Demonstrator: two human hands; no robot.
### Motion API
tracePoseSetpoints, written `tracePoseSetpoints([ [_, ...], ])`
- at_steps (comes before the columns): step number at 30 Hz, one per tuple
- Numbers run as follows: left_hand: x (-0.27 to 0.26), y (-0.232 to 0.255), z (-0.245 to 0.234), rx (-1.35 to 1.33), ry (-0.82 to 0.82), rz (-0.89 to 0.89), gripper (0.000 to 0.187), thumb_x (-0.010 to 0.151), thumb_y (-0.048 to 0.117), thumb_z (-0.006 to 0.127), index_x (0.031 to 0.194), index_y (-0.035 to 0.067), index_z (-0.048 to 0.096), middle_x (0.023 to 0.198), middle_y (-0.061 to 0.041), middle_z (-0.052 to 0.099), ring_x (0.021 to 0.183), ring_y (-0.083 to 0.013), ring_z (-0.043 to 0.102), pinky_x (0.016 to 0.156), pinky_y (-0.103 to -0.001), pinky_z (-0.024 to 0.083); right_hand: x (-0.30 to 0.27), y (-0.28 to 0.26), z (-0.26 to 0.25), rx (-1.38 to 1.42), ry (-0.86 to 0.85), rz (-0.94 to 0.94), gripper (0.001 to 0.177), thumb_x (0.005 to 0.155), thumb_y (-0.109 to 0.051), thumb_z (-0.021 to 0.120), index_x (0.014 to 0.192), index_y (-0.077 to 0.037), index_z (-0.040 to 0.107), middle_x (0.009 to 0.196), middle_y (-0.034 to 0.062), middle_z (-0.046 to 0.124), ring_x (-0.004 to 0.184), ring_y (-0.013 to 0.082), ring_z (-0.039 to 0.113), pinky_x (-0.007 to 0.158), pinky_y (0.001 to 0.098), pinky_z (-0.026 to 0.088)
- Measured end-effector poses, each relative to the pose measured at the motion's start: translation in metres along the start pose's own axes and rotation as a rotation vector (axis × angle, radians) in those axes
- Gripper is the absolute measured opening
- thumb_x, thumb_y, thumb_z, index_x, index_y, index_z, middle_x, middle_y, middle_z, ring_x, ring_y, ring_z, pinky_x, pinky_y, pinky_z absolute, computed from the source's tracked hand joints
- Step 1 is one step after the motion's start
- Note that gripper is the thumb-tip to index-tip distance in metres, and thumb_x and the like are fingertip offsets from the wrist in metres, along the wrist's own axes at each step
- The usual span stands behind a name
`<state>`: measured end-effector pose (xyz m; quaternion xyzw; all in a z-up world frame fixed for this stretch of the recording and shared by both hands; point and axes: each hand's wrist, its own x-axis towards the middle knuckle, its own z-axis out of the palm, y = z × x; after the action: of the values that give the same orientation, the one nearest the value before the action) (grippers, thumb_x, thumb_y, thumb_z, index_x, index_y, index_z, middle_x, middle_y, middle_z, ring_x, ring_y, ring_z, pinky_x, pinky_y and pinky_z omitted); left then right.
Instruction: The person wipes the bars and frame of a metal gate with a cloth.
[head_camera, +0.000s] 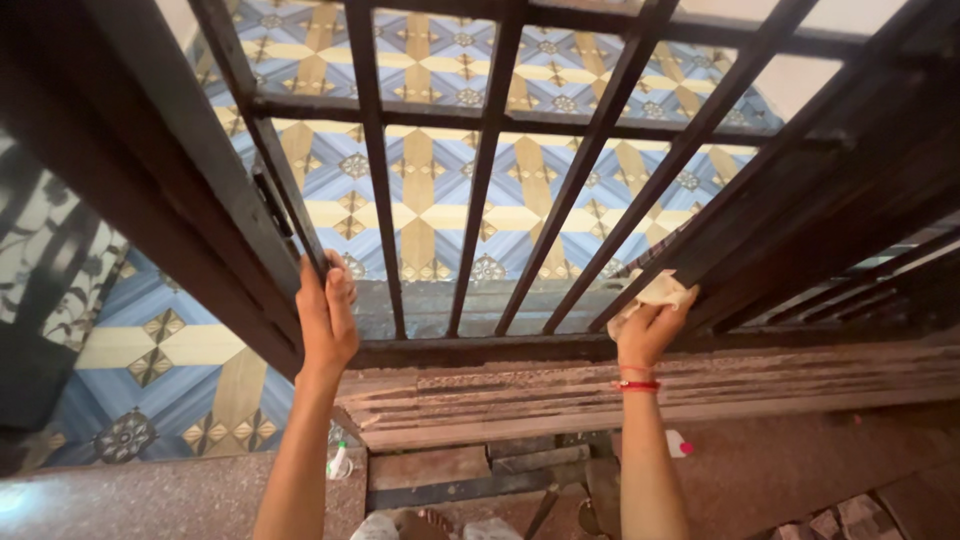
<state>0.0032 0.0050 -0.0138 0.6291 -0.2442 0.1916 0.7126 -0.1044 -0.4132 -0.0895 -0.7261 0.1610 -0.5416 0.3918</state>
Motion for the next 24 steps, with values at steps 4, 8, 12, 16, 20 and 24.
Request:
tracePoseSetpoints([
  [4, -0.001, 0.002, -0.003, 0.02, -0.01, -0.026, 0.041, 0.115, 0.038, 0.044, 0.119, -0.003, 0.047, 0.08, 0.003, 0.042, 0.068, -0.0049, 0.037, 0.061, -0.023, 0.032, -0.029, -0.024, -0.009, -0.148, -0.05, 0.088, 0.043, 0.1, 0.0, 0.045, 0.142, 0.01, 0.042, 0.126, 0.0257, 0.062, 0.119, 0.0356, 0.063, 0.102, 0.0407, 0.048],
  [8, -0.001, 0.005, 0.0, 0.01, 0.008, -0.032, 0.041, 0.114, 0.038, 0.044, 0.121, -0.003, 0.047, 0.081, 0.004, 0.042, 0.069, -0.0045, 0.037, 0.061, -0.022, 0.032, -0.047, -0.067, -0.03, -0.153, 0.055, -0.088, 0.041, 0.102, 0.009, 0.044, 0.143, 0.005, 0.049, 0.144, 0.0241, 0.056, 0.134, 0.0382, 0.057, 0.115, 0.0478, 0.044],
  [12, -0.002, 0.006, 0.002, 0.007, 0.014, -0.037, 0.041, 0.114, 0.038, 0.043, 0.121, -0.002, 0.047, 0.081, 0.004, 0.042, 0.07, -0.0041, 0.037, 0.062, -0.022, 0.031, -0.065, -0.1, -0.056, -0.072, 0.122, -0.105, 0.031, 0.115, 0.003, 0.049, 0.146, 0.0, 0.044, 0.148, 0.0201, 0.05, 0.134, 0.0331, 0.056, 0.114, 0.0474, 0.051],
  [16, -0.002, 0.002, 0.003, -0.003, 0.032, -0.019, 0.041, 0.115, 0.038, 0.044, 0.12, -0.003, 0.047, 0.083, 0.003, 0.042, 0.071, -0.0044, 0.035, 0.063, -0.022, 0.03, -0.093, -0.113, -0.061, 0.112, 0.073, -0.074, 0.047, 0.114, -0.007, 0.048, 0.158, -0.004, 0.03, 0.155, 0.0204, 0.043, 0.132, 0.029, 0.058, 0.107, 0.0397, 0.058],
  [20, -0.003, -0.001, 0.005, 0.035, 0.054, -0.008, 0.041, 0.115, 0.039, 0.044, 0.118, -0.002, 0.048, 0.081, 0.004, 0.042, 0.068, -0.0041, 0.035, 0.061, -0.023, 0.029, -0.121, -0.093, -0.035, -0.04, -0.074, -0.07, 0.054, 0.108, -0.005, 0.044, 0.159, 0.0, 0.029, 0.156, 0.0269, 0.042, 0.139, 0.0365, 0.049, 0.112, 0.0472, 0.046],
  [24, -0.003, -0.002, 0.005, 0.061, 0.061, 0.0, 0.042, 0.114, 0.04, 0.042, 0.117, -0.001, 0.048, 0.078, 0.004, 0.041, 0.066, -0.004, 0.035, 0.058, -0.023, 0.028, -0.139, -0.056, -0.001, -0.284, -0.203, -0.091, 0.054, 0.101, -0.005, 0.044, 0.154, 0.005, 0.038, 0.154, 0.0332, 0.043, 0.145, 0.0457, 0.04, 0.118, 0.0572, 0.03],
])
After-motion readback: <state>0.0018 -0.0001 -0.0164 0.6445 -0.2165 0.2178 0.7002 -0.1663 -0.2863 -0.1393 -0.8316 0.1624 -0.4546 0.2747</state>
